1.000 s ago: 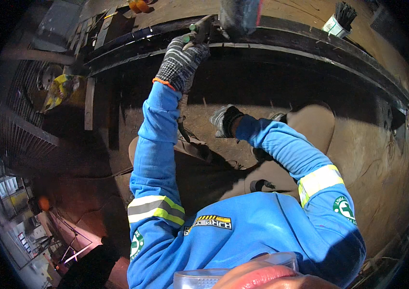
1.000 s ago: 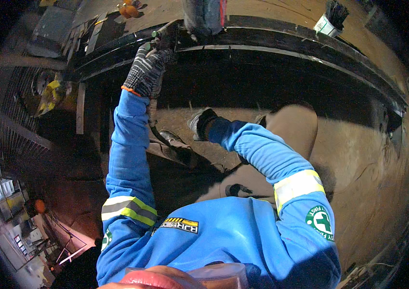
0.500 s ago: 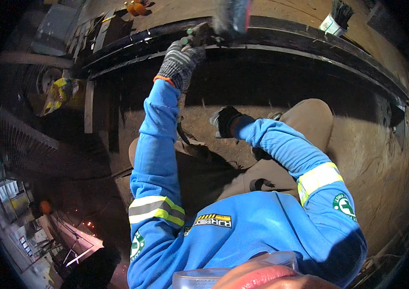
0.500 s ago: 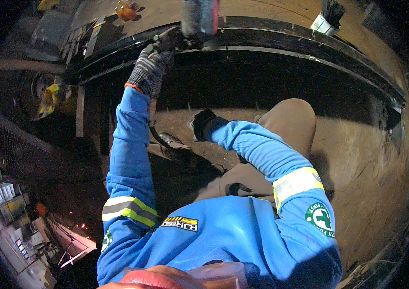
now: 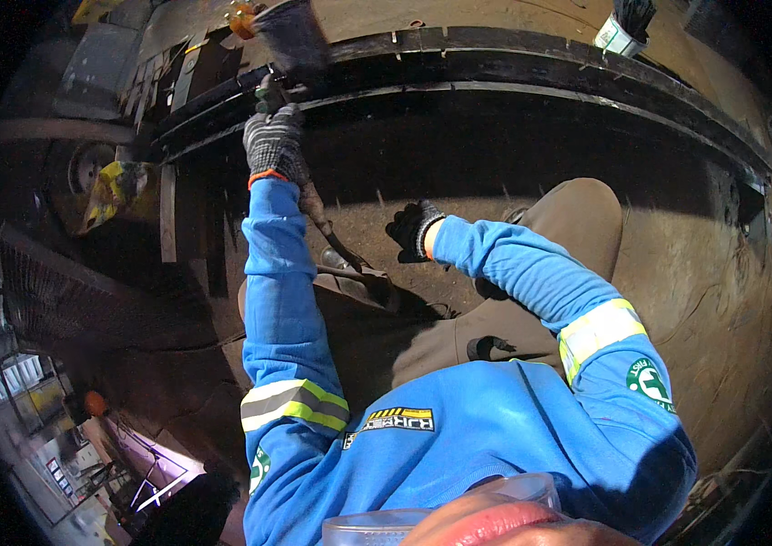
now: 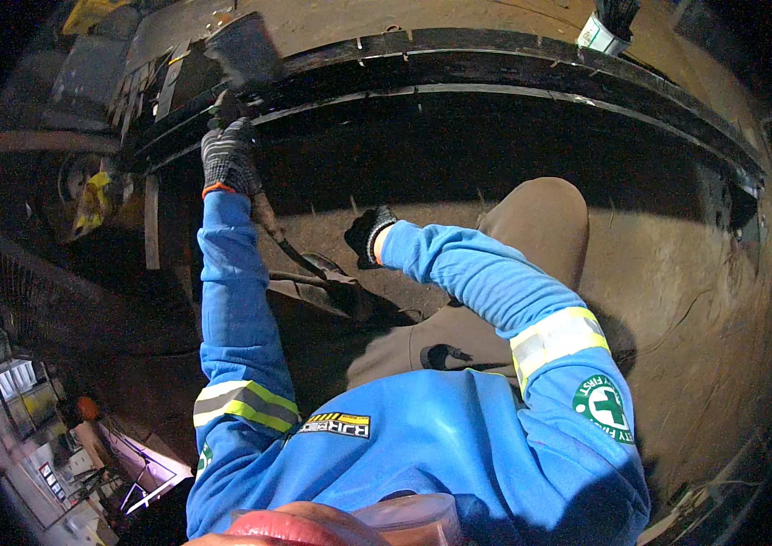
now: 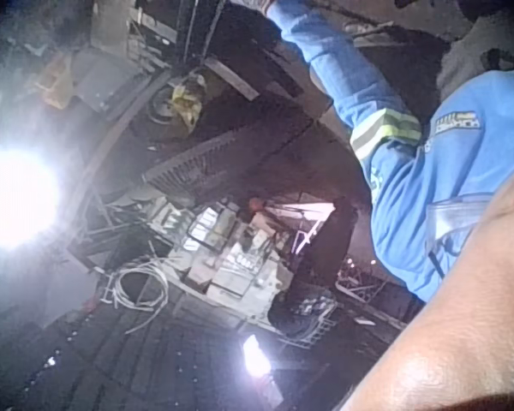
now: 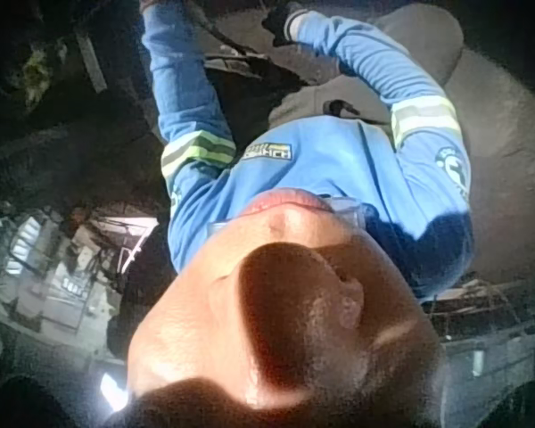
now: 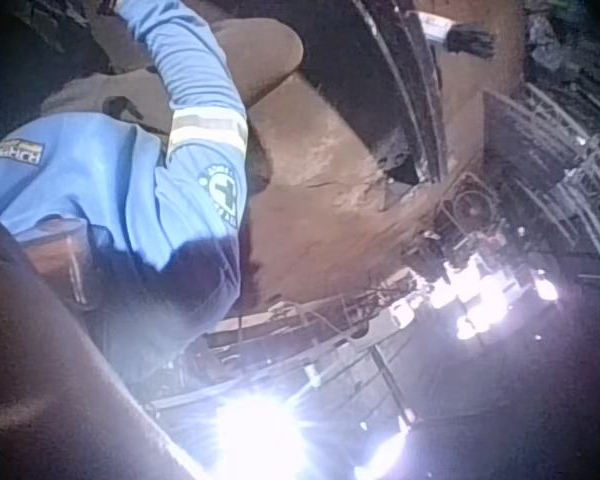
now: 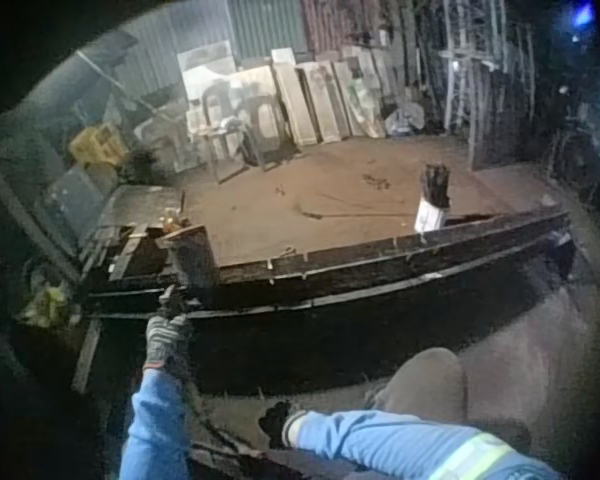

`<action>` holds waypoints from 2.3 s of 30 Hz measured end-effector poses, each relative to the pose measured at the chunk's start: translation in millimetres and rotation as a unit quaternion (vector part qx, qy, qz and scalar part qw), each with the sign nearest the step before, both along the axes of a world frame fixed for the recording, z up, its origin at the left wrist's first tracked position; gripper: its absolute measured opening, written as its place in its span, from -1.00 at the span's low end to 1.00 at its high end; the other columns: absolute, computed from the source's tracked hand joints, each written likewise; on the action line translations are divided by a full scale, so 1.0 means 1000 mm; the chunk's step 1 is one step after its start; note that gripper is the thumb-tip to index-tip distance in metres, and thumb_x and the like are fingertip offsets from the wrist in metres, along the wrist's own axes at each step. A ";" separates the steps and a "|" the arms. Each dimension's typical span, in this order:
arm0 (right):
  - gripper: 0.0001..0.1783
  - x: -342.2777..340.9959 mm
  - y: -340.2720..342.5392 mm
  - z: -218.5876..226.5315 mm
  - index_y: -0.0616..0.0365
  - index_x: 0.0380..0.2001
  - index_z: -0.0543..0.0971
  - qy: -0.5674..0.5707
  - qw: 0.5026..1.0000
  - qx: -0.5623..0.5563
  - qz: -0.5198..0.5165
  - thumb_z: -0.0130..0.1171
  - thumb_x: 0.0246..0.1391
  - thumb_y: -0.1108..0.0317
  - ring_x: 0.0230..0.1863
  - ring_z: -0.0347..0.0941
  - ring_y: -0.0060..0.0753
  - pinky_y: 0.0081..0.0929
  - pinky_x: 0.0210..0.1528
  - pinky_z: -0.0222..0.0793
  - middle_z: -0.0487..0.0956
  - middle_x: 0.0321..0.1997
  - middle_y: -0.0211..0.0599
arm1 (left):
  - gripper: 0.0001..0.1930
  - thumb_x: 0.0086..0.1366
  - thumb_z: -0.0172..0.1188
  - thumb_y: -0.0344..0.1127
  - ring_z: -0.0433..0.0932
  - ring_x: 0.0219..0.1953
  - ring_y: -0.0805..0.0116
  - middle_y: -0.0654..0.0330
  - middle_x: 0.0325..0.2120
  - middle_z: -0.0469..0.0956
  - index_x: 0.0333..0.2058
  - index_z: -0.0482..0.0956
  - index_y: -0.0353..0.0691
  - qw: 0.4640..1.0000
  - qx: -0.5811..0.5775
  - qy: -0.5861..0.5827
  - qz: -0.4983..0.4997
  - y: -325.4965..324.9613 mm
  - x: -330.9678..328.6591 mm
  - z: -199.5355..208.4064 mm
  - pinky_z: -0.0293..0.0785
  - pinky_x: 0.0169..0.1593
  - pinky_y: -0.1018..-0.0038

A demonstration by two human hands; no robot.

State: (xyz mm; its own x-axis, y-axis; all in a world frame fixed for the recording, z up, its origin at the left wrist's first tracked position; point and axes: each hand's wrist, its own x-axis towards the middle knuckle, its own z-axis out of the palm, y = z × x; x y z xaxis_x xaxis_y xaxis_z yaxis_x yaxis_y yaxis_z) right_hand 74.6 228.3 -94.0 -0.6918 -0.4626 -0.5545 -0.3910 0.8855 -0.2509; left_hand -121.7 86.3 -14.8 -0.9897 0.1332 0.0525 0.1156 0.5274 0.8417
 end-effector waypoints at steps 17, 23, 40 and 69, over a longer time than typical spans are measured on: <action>-0.48 -0.002 0.006 0.013 0.09 -0.18 0.49 0.001 1.000 0.003 -0.011 0.14 -0.18 -0.01 -0.11 0.44 -0.15 -0.22 -0.15 0.35 0.52 -0.16 -0.17 | -0.76 0.21 -0.07 -0.50 0.47 -0.28 0.39 0.14 -0.31 0.52 -0.13 0.38 -0.29 0.954 0.201 -0.158 -0.156 0.074 0.078 0.053 0.37 -0.14 0.55; -0.42 0.001 0.006 -0.003 0.07 -0.13 0.46 0.019 1.000 -0.003 -0.014 0.15 -0.21 -0.04 -0.12 0.41 -0.10 -0.12 -0.11 0.30 0.50 -0.17 -0.17 | -0.78 0.27 -0.18 -0.41 0.48 -0.28 0.23 0.06 -0.34 0.53 -0.23 0.46 -0.28 0.973 0.147 -0.123 -0.131 0.058 0.056 0.031 0.38 -0.16 0.48; -0.47 -0.005 -0.003 0.008 0.11 -0.14 0.47 -0.003 1.000 -0.020 -0.010 0.16 -0.18 0.03 -0.07 0.40 -0.06 -0.13 -0.08 0.30 0.49 -0.10 -0.10 | -0.63 0.04 0.18 -0.18 0.43 -0.44 0.25 0.11 -0.47 0.51 -0.27 0.48 -0.38 0.990 -0.037 0.050 0.126 -0.092 -0.027 -0.014 0.33 -0.35 0.37; -0.50 -0.005 -0.002 0.002 0.01 -0.10 0.48 -0.006 1.000 0.022 -0.006 0.14 -0.13 0.03 -0.03 0.41 -0.13 -0.12 -0.09 0.33 0.50 -0.07 -0.20 | -0.71 0.05 0.02 -0.50 0.51 -0.22 0.18 0.02 -0.31 0.55 -0.20 0.52 -0.28 0.923 -0.309 0.179 -0.144 -0.060 0.017 0.056 0.40 -0.11 0.40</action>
